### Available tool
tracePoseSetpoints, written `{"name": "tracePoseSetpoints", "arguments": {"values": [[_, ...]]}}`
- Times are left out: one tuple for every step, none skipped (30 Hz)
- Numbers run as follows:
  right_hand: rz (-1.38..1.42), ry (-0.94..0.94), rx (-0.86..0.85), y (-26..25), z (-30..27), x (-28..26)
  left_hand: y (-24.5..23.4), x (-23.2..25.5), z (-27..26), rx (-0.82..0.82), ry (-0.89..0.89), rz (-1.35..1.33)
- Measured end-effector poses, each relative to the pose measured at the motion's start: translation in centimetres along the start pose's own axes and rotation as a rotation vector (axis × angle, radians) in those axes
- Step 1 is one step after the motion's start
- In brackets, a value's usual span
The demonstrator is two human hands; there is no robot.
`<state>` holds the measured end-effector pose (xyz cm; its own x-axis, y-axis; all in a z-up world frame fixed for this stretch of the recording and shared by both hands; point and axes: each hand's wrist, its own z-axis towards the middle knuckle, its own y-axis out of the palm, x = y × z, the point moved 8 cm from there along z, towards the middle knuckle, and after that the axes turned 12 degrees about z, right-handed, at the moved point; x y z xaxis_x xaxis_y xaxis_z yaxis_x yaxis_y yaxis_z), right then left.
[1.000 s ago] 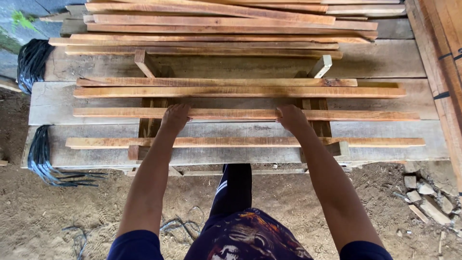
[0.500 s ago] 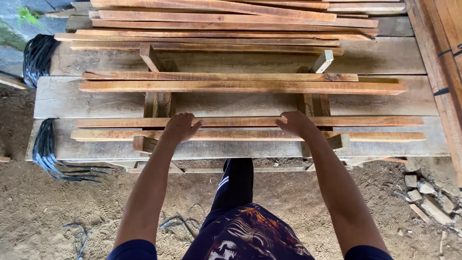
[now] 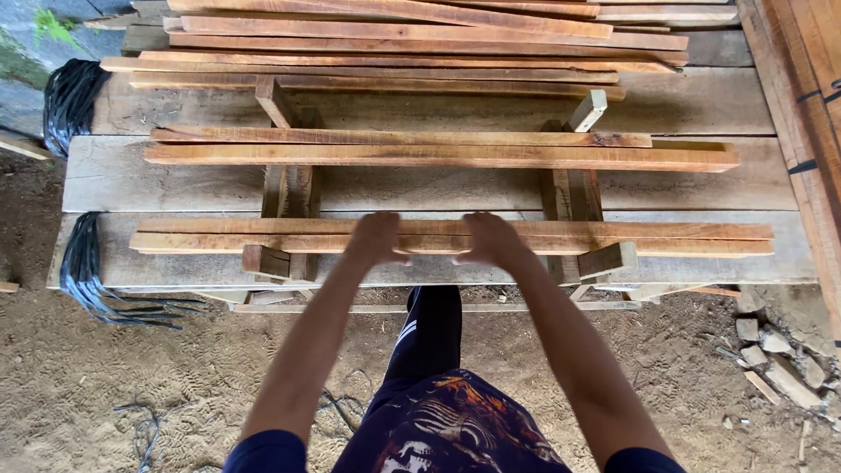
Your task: Bundling multiple wooden slats together and securing them with a black rubber strap.
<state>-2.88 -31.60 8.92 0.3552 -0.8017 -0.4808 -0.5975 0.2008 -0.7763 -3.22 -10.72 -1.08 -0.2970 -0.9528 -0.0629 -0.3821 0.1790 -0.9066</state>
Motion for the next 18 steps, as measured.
{"name": "tracePoseSetpoints", "arguments": {"values": [[0.002, -0.001, -0.001, 2.5, 2.4, 1.7, 2.0, 1.0, 2.3, -0.002, -0.001, 0.001], [-0.08, -0.029, 0.039, 4.7, 4.8, 3.1, 3.6, 2.1, 4.6, 0.045, 0.015, 0.095], [-0.162, -0.056, 0.079, 7.0, 7.2, 4.5, 5.2, 3.2, 6.9, 0.093, 0.031, 0.189], [-0.161, -0.056, 0.079, 6.5, 6.8, 4.6, 4.1, 2.8, 5.8, 0.092, 0.031, 0.19], [-0.112, -0.072, 0.065, 6.2, 6.3, 4.6, 3.1, 2.2, 4.7, 0.066, 0.009, 0.136], [-0.063, -0.088, 0.051, 5.8, 5.8, 4.7, 2.1, 1.6, 3.6, 0.039, -0.014, 0.081], [-0.064, -0.092, 0.049, 5.1, 4.6, 5.4, 1.9, 0.2, 2.3, 0.037, -0.018, 0.08], [-0.061, -0.034, 0.069, 4.2, 3.3, 6.6, 1.8, -1.5, 0.9, 0.015, -0.067, 0.084], [-0.058, 0.026, 0.093, 3.1, 2.1, 7.8, 1.5, -3.3, -0.3, -0.005, -0.113, 0.09], [-0.058, 0.024, 0.094, 2.3, 1.3, 9.2, 1.9, -5.6, -1.5, -0.004, -0.115, 0.091], [-0.098, 0.061, 0.106, 1.6, 0.2, 11.1, 2.5, -8.2, -2.9, 0.003, -0.172, 0.109], [-0.137, 0.097, 0.119, 0.9, -0.8, 12.9, 3.1, -10.7, -4.3, 0.01, -0.228, 0.128], [-0.138, 0.096, 0.121, 0.6, -1.3, 13.9, 3.4, -11.7, -4.8, 0.012, -0.229, 0.129], [-0.14, 0.135, 0.138, 0.2, -1.8, 15.1, 3.6, -12.6, -5.4, 0.027, -0.231, 0.12], [-0.142, 0.178, 0.154, -0.2, -2.6, 16.4, 3.9, -13.4, -5.9, 0.042, -0.23, 0.109], [-0.142, 0.18, 0.156, 0.0, -2.1, 16.8, 4.7, -13.5, -5.4, 0.043, -0.228, 0.109], [-0.125, 0.183, 0.157, 0.3, -1.8, 17.3, 5.4, -13.8, -4.8, 0.045, -0.241, 0.127], [-0.108, 0.186, 0.158, 0.6, -1.5, 17.7, 6.0, -14.0, -4.2, 0.048, -0.253, 0.145]]}}
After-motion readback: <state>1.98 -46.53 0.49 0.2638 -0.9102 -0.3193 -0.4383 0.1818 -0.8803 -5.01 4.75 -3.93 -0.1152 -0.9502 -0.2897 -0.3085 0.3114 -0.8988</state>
